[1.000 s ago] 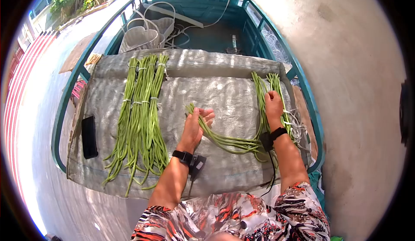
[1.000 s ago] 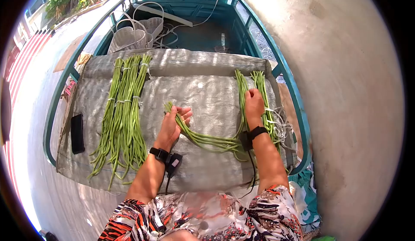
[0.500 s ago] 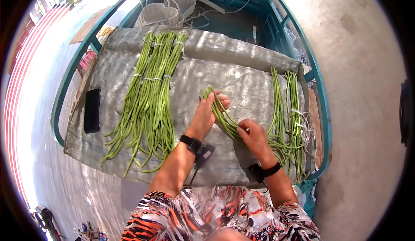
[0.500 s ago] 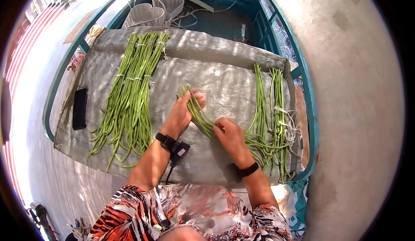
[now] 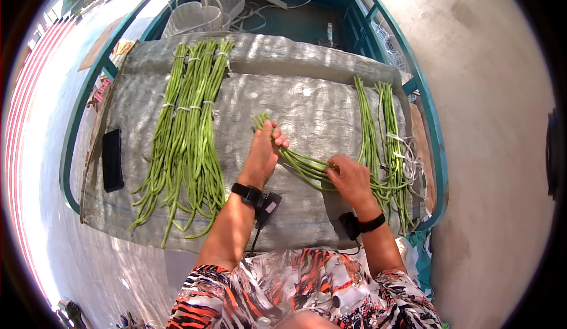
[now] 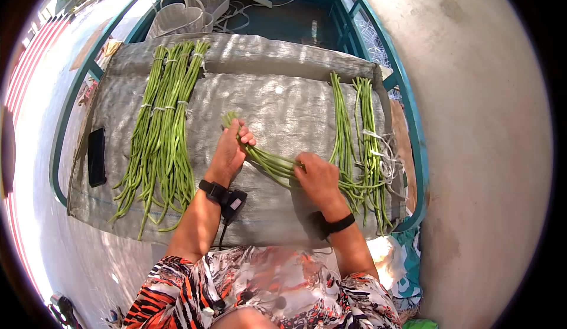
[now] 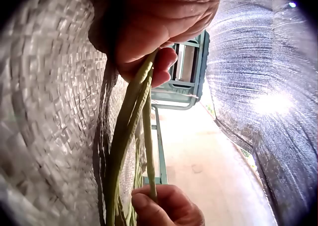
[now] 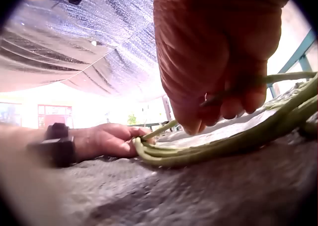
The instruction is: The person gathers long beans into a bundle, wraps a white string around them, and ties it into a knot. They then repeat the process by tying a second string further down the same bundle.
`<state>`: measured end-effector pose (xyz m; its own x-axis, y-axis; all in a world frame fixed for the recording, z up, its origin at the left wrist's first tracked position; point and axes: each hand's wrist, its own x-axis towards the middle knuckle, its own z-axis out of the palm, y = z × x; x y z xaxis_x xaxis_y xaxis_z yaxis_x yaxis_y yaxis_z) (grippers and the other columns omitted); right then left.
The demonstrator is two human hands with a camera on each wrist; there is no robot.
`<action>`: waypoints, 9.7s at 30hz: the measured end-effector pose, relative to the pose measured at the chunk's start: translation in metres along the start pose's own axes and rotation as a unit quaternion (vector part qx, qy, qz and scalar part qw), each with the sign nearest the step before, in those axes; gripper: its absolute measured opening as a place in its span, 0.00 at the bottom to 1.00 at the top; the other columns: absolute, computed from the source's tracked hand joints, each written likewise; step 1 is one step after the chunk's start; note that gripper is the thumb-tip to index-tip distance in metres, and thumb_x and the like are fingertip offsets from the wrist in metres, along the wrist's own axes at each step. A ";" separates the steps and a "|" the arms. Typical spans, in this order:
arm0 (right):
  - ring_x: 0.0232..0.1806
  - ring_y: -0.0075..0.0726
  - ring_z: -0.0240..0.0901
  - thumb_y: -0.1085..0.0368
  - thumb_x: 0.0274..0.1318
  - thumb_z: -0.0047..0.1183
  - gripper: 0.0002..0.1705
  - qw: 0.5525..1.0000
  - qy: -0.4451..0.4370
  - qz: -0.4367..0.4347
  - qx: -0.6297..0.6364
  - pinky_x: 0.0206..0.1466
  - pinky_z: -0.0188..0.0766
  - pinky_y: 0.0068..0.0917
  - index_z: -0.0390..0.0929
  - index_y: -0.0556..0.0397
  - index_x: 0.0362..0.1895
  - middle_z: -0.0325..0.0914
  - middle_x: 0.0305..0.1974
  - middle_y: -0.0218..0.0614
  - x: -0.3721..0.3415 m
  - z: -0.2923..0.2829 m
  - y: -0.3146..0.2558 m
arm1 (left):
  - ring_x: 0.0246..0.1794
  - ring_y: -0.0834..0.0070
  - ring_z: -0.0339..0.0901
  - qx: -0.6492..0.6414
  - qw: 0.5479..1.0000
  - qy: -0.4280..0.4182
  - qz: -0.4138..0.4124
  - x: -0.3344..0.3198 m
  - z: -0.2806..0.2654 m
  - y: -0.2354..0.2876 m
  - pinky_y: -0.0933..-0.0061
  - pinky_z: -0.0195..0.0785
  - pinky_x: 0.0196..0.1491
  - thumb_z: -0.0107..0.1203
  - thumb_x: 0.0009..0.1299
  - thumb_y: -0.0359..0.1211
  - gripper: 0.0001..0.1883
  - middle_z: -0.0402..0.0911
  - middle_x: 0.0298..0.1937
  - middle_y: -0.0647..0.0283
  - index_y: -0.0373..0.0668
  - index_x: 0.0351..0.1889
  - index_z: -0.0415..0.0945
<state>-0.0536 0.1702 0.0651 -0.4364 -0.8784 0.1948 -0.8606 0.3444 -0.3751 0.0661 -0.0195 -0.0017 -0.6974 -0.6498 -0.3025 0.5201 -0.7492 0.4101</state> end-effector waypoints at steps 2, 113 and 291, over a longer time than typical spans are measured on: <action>0.31 0.45 0.76 0.66 0.48 0.59 0.06 0.998 0.029 0.052 -0.032 0.31 0.71 0.37 0.76 0.47 0.33 0.77 0.31 0.34 -0.007 -0.017 0.021 | 0.23 0.81 0.60 0.012 1.000 -0.014 0.008 0.004 -0.006 -0.002 0.72 0.64 0.32 0.42 0.78 0.40 0.11 0.60 0.24 0.71 0.43 0.39 0.64; 0.31 0.48 0.77 0.61 0.57 0.55 0.08 0.980 0.043 0.169 -0.095 0.33 0.71 0.38 0.78 0.51 0.34 0.79 0.32 0.39 -0.011 -0.071 0.023 | 0.24 0.81 0.61 0.010 1.000 0.016 0.000 0.000 0.000 -0.002 0.73 0.64 0.33 0.47 0.76 0.38 0.10 0.61 0.26 0.71 0.43 0.41 0.65; 0.29 0.43 0.76 0.66 0.52 0.59 0.07 0.998 -0.034 -0.034 0.051 0.32 0.72 0.34 0.79 0.47 0.38 0.77 0.33 0.35 0.030 0.010 -0.031 | 0.44 0.60 0.80 0.064 0.996 0.003 0.055 0.001 0.004 -0.004 0.61 0.75 0.48 0.41 0.78 0.42 0.16 0.77 0.50 0.48 0.38 0.49 0.64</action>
<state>-0.0377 0.1299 0.0732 -0.3562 -0.9203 0.1621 -0.8553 0.2512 -0.4533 0.0617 -0.0164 0.0000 -0.6373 -0.7273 -0.2546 0.5253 -0.6518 0.5470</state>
